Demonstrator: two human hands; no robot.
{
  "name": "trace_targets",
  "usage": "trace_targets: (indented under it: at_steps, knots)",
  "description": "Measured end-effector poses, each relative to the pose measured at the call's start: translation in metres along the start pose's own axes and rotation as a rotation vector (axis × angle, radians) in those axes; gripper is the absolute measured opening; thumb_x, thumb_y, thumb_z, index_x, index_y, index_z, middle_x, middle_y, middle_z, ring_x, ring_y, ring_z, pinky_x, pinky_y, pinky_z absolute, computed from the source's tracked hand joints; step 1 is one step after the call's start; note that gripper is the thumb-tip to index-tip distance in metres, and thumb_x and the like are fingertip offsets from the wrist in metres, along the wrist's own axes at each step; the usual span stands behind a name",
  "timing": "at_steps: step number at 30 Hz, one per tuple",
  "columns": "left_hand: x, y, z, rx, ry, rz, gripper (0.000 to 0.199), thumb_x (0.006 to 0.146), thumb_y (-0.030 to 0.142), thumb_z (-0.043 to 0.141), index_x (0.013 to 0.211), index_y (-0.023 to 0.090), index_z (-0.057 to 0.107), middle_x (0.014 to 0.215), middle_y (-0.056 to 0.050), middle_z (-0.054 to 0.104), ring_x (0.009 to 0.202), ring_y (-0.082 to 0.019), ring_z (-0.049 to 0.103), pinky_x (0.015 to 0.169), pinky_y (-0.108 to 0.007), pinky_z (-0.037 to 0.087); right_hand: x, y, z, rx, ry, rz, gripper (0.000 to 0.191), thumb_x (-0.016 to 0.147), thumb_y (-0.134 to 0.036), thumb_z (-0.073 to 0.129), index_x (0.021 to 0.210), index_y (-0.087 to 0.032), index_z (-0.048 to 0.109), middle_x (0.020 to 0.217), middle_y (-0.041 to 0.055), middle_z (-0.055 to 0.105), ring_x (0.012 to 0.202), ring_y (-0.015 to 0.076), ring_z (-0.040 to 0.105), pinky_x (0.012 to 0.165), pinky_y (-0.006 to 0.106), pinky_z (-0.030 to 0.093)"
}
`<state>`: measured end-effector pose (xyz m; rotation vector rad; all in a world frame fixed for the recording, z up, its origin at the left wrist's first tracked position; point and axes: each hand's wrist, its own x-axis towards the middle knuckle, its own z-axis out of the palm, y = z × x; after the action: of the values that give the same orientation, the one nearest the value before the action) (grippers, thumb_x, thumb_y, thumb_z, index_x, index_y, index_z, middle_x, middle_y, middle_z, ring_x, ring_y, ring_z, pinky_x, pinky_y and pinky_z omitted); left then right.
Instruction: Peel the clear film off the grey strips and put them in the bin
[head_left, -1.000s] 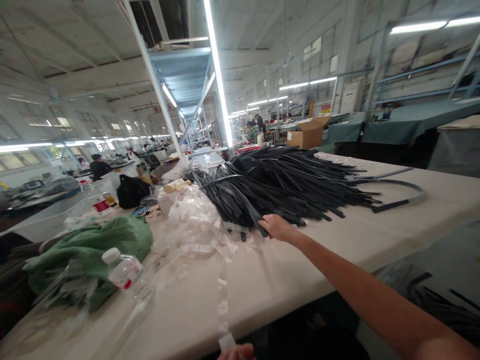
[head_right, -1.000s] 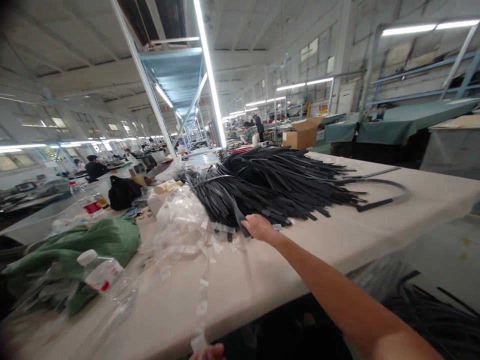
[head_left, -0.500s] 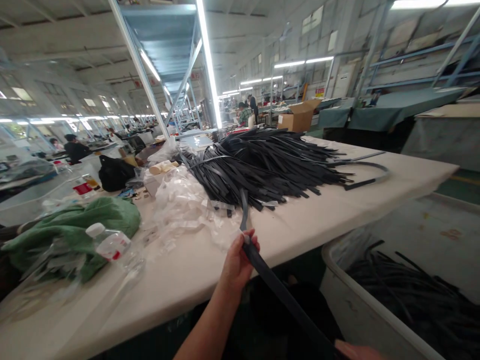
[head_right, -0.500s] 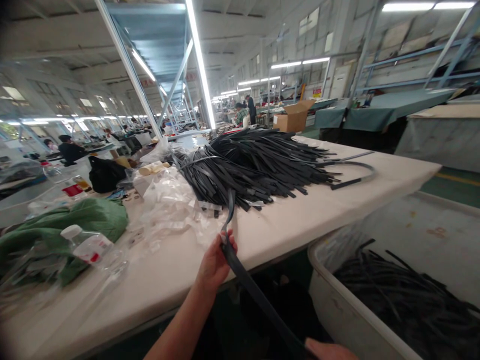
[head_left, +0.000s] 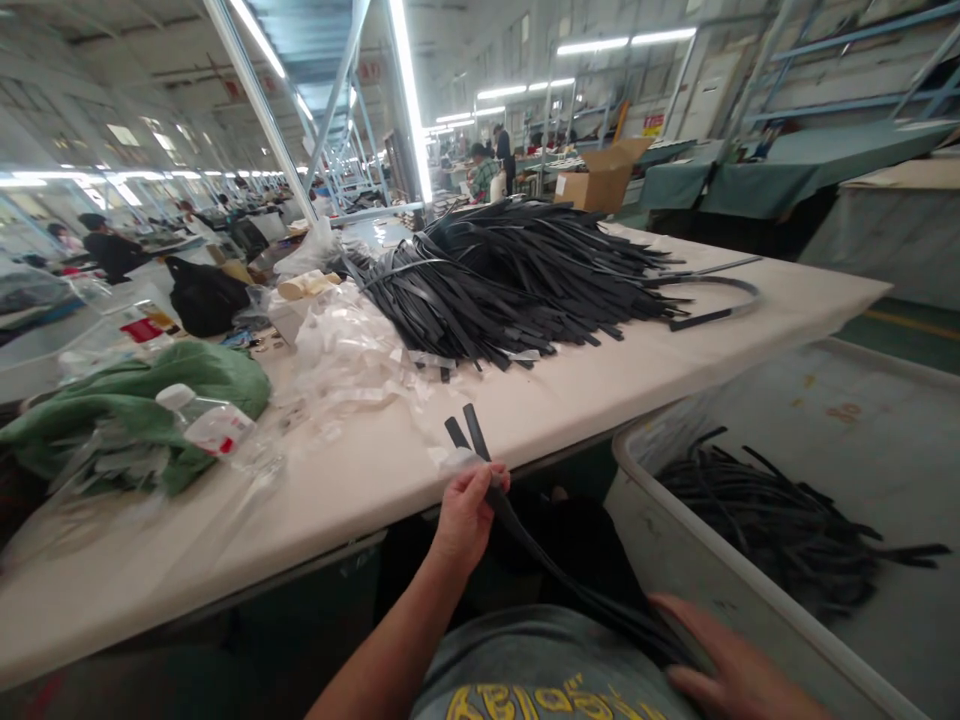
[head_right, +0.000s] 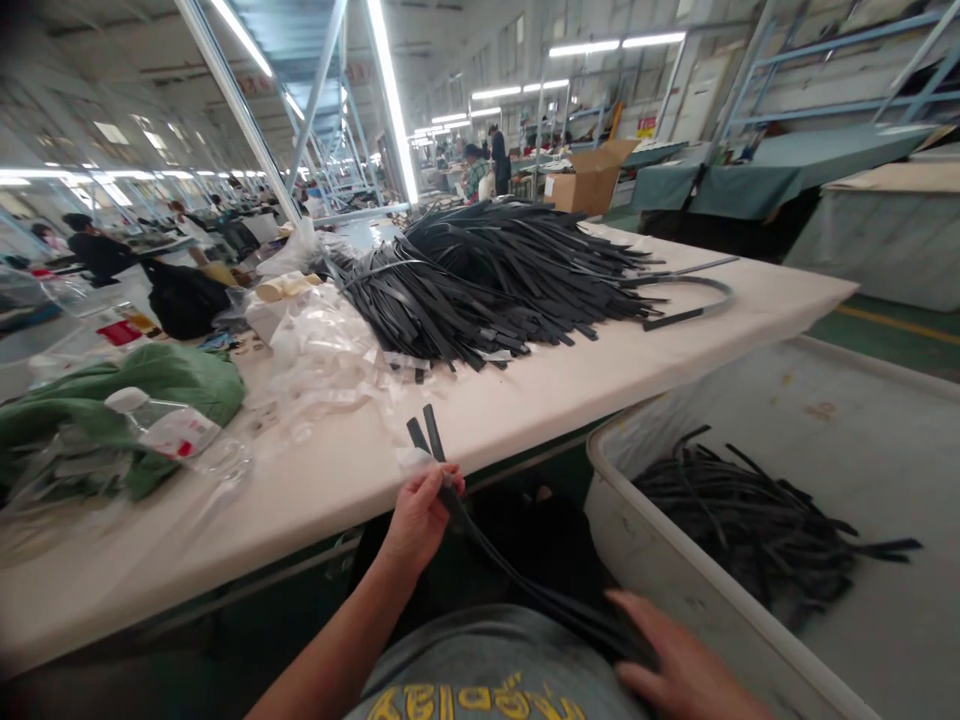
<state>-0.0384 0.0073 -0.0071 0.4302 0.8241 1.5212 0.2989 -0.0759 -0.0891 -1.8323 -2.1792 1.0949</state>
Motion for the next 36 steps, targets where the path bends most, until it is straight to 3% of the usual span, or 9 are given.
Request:
trace_targets:
  at_steps: [2, 4, 6, 8, 12, 16, 20, 24, 36]
  knots:
    - [-0.016, -0.005, 0.0, 0.074, -0.035, -0.006, 0.024, 0.068, 0.033, 0.082, 0.077, 0.012, 0.075, 0.083, -0.006, 0.072, 0.076, -0.014, 0.065, 0.077, -0.026, 0.051, 0.029, -0.078, -0.016, 0.148, -0.109, -0.178, 0.074, 0.073, -0.04, 0.064, 0.142, -0.021, 0.047, 0.146, 0.0124, 0.047, 0.132, 0.0299, 0.047, 0.111, 0.044, 0.035]
    - [-0.03, -0.008, 0.0, 0.149, -0.054, -0.006, 0.02, 0.071, 0.032, 0.08, 0.075, 0.013, 0.075, 0.09, -0.007, 0.072, 0.079, -0.015, 0.065, 0.076, -0.026, 0.051, 0.056, -0.147, -0.022, 0.293, -0.195, -0.366, 0.071, 0.072, -0.032, 0.068, 0.139, -0.02, 0.049, 0.138, 0.0118, 0.055, 0.125, 0.028, 0.052, 0.108, 0.041, 0.039]
    - [-0.039, -0.006, -0.002, 0.211, -0.06, -0.007, 0.021, 0.073, 0.032, 0.078, 0.078, 0.012, 0.074, 0.086, -0.006, 0.072, 0.072, -0.015, 0.064, 0.067, -0.026, 0.051, 0.076, -0.196, -0.017, 0.405, -0.194, -0.489, 0.04, 0.077, -0.031, 0.065, 0.113, -0.015, 0.064, 0.109, 0.0097, 0.07, 0.099, 0.0246, 0.064, 0.088, 0.034, 0.05]
    - [-0.044, 0.004, -0.007, 0.23, -0.027, 0.021, 0.023, 0.073, 0.032, 0.077, 0.085, 0.012, 0.074, 0.079, -0.004, 0.071, 0.065, -0.013, 0.062, 0.062, -0.025, 0.05, 0.087, -0.22, -0.009, 0.45, -0.155, -0.517, 0.023, 0.087, -0.034, 0.055, 0.091, -0.014, 0.065, 0.081, 0.0053, 0.069, 0.072, 0.0185, 0.064, 0.069, 0.029, 0.05]
    - [-0.043, 0.038, -0.027, 0.041, 0.205, 0.155, 0.023, 0.071, 0.03, 0.079, 0.086, 0.014, 0.071, 0.091, -0.005, 0.073, 0.082, -0.015, 0.067, 0.076, -0.025, 0.052, 0.085, -0.214, 0.0, 0.54, -0.123, -0.459, 0.04, 0.098, -0.046, 0.035, 0.104, -0.016, 0.06, 0.063, -0.0024, 0.058, 0.047, 0.0107, 0.05, 0.048, 0.022, 0.04]
    - [-0.04, 0.059, -0.049, -0.197, 0.364, 0.018, 0.017, 0.078, 0.03, 0.075, 0.086, 0.018, 0.066, 0.093, -0.004, 0.074, 0.083, -0.014, 0.07, 0.074, -0.026, 0.054, 0.063, -0.188, -0.007, 0.576, -0.074, -0.337, 0.043, 0.093, -0.055, 0.044, 0.102, -0.018, 0.062, 0.057, -0.0042, 0.054, 0.041, 0.0096, 0.047, 0.042, 0.021, 0.036]
    - [-0.042, 0.057, -0.054, -0.258, 0.379, -0.094, 0.014, 0.084, 0.03, 0.069, 0.091, 0.018, 0.067, 0.087, -0.003, 0.074, 0.08, -0.015, 0.071, 0.068, -0.024, 0.054, 0.042, -0.179, -0.014, 0.472, 0.021, -0.366, 0.04, 0.092, -0.053, 0.047, 0.096, -0.018, 0.065, 0.057, -0.0027, 0.055, 0.042, 0.0107, 0.049, 0.042, 0.022, 0.04]
    - [-0.048, 0.053, -0.051, -0.238, 0.369, -0.153, 0.015, 0.085, 0.031, 0.069, 0.09, 0.017, 0.067, 0.082, -0.002, 0.074, 0.071, -0.013, 0.071, 0.065, -0.022, 0.055, 0.039, -0.184, -0.013, 0.378, 0.044, -0.391, 0.038, 0.093, -0.051, 0.046, 0.092, -0.019, 0.066, 0.057, -0.0022, 0.056, 0.042, 0.0109, 0.05, 0.042, 0.022, 0.04]
    - [-0.063, 0.037, -0.055, -0.172, 0.336, -0.13, 0.023, 0.075, 0.03, 0.077, 0.089, 0.015, 0.068, 0.084, -0.005, 0.075, 0.073, -0.015, 0.071, 0.068, -0.025, 0.056, 0.05, -0.203, 0.006, 0.039, 0.202, -0.516, 0.039, 0.097, -0.047, 0.04, 0.092, -0.021, 0.068, 0.061, -0.0002, 0.063, 0.054, 0.0155, 0.059, 0.055, 0.025, 0.042]
